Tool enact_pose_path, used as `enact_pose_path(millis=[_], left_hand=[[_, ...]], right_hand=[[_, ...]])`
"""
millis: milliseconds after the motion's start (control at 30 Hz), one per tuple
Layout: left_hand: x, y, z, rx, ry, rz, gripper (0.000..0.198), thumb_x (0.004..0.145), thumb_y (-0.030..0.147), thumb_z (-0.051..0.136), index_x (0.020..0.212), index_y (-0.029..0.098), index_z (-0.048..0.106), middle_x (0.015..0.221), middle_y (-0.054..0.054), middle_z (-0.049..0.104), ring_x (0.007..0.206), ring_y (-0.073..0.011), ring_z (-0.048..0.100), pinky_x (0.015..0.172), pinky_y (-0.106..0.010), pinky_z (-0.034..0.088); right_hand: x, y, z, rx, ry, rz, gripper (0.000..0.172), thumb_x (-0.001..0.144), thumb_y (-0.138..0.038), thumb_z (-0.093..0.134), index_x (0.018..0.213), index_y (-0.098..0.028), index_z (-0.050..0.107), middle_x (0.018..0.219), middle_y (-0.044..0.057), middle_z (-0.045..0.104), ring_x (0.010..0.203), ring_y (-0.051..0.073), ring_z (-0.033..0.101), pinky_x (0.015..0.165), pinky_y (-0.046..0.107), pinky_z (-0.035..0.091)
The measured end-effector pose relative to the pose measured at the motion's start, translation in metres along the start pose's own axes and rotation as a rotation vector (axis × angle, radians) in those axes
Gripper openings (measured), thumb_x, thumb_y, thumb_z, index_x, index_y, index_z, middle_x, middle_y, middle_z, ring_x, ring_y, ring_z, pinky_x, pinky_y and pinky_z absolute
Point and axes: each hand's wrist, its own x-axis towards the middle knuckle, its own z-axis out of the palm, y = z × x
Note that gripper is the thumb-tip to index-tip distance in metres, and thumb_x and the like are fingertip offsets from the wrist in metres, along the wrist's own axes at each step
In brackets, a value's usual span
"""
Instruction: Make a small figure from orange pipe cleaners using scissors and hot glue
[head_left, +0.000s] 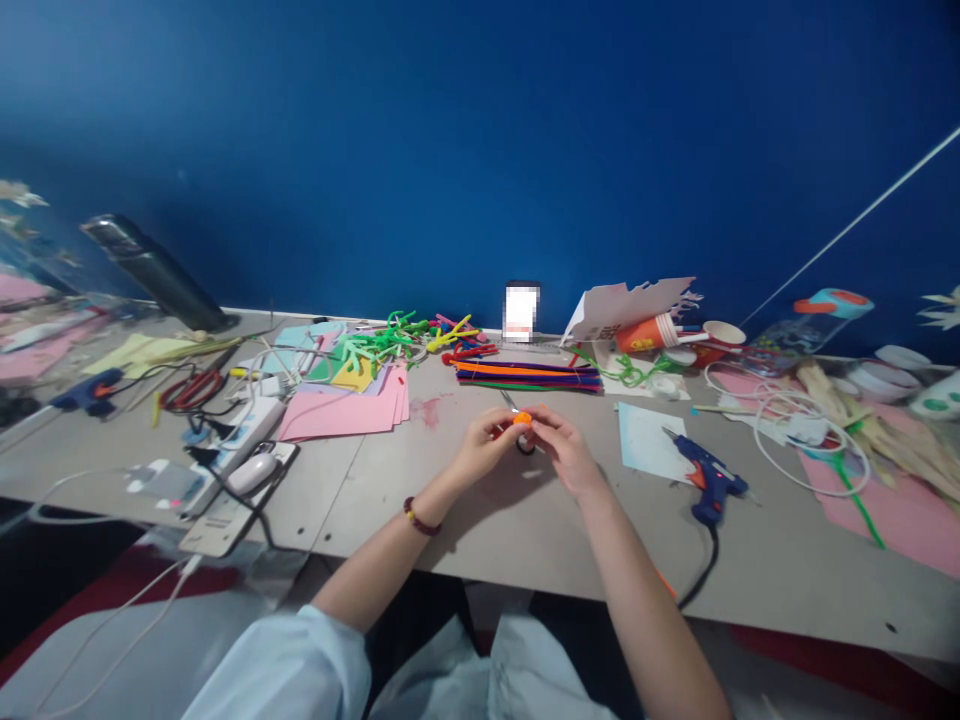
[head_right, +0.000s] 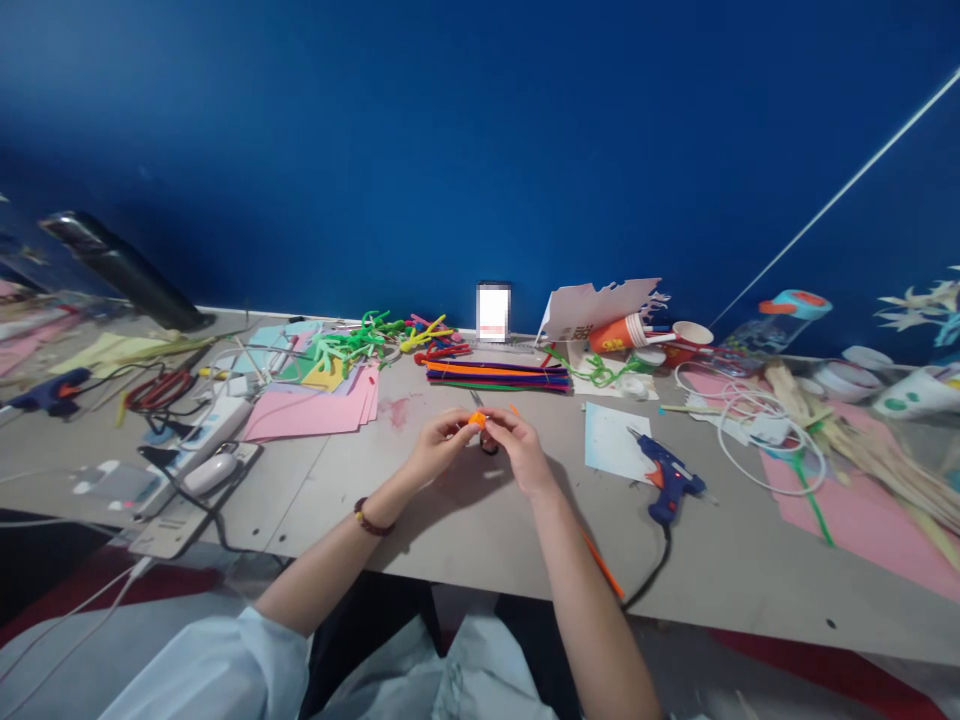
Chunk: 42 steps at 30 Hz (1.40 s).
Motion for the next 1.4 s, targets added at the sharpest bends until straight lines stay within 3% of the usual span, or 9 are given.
enact_pose_path(millis=[133,300,567,800,1033,1400], left_hand=[[0.001,-0.003,-0.002,-0.201,-0.080,-0.166,0.040,0.077,0.053,0.060,0.083,0.015,0.070,0.077,-0.005,0.064,0.060,-0.0096,0.052,0.053,-0.022,0.041],[0.000,-0.002,-0.002,-0.348,-0.155,-0.305,0.046,0.072,0.057,0.064,0.083,0.013,0.071,0.076,-0.006,0.066,0.060,-0.0097,0.053,0.054,-0.022,0.041],[0.000,0.003,0.000,-0.422,-0.124,-0.376,0.047,0.061,0.056,0.073,0.076,0.012,0.071,0.068,-0.003,0.064,0.057,-0.0081,0.051,0.053,-0.021,0.039],[0.002,-0.003,-0.002,-0.547,-0.131,-0.489,0.033,0.057,0.043,0.080,0.068,0.013,0.070,0.062,-0.001,0.063,0.052,-0.0066,0.050,0.054,-0.021,0.039],[0.005,-0.006,-0.014,-0.385,-0.230,-0.489,0.029,0.063,0.041,0.077,0.065,0.013,0.070,0.058,-0.001,0.060,0.052,-0.0065,0.046,0.052,-0.021,0.034],[0.003,-0.010,-0.011,-0.274,-0.202,-0.468,0.036,0.061,0.047,0.076,0.064,0.012,0.069,0.053,0.000,0.054,0.051,-0.0073,0.042,0.050,-0.022,0.030]], right_hand=[[-0.001,0.001,0.001,-0.086,-0.054,-0.057,0.034,0.068,-0.040,0.072,0.099,-0.026,0.071,0.090,0.002,0.068,0.074,0.015,0.059,0.068,0.030,0.048],[0.000,0.002,0.000,-0.221,-0.050,-0.180,0.024,0.067,-0.037,0.075,0.090,-0.031,0.074,0.096,0.003,0.066,0.092,0.020,0.058,0.082,0.035,0.048],[0.000,0.003,-0.005,-0.283,-0.080,-0.251,0.029,0.070,-0.039,0.073,0.097,-0.027,0.074,0.096,0.004,0.053,0.089,0.017,0.052,0.074,0.028,0.049],[0.001,0.002,-0.009,-0.400,-0.108,-0.269,0.027,0.074,-0.038,0.069,0.099,-0.028,0.073,0.097,0.003,0.051,0.083,0.015,0.054,0.072,0.027,0.049],[-0.001,-0.004,-0.009,-0.568,-0.143,-0.311,0.026,0.073,-0.036,0.071,0.097,-0.029,0.073,0.087,0.002,0.058,0.068,0.013,0.052,0.069,0.030,0.047],[0.002,0.003,-0.010,-0.595,-0.093,-0.348,0.019,0.073,-0.038,0.069,0.089,-0.030,0.075,0.083,0.002,0.062,0.077,0.018,0.056,0.082,0.038,0.047]])
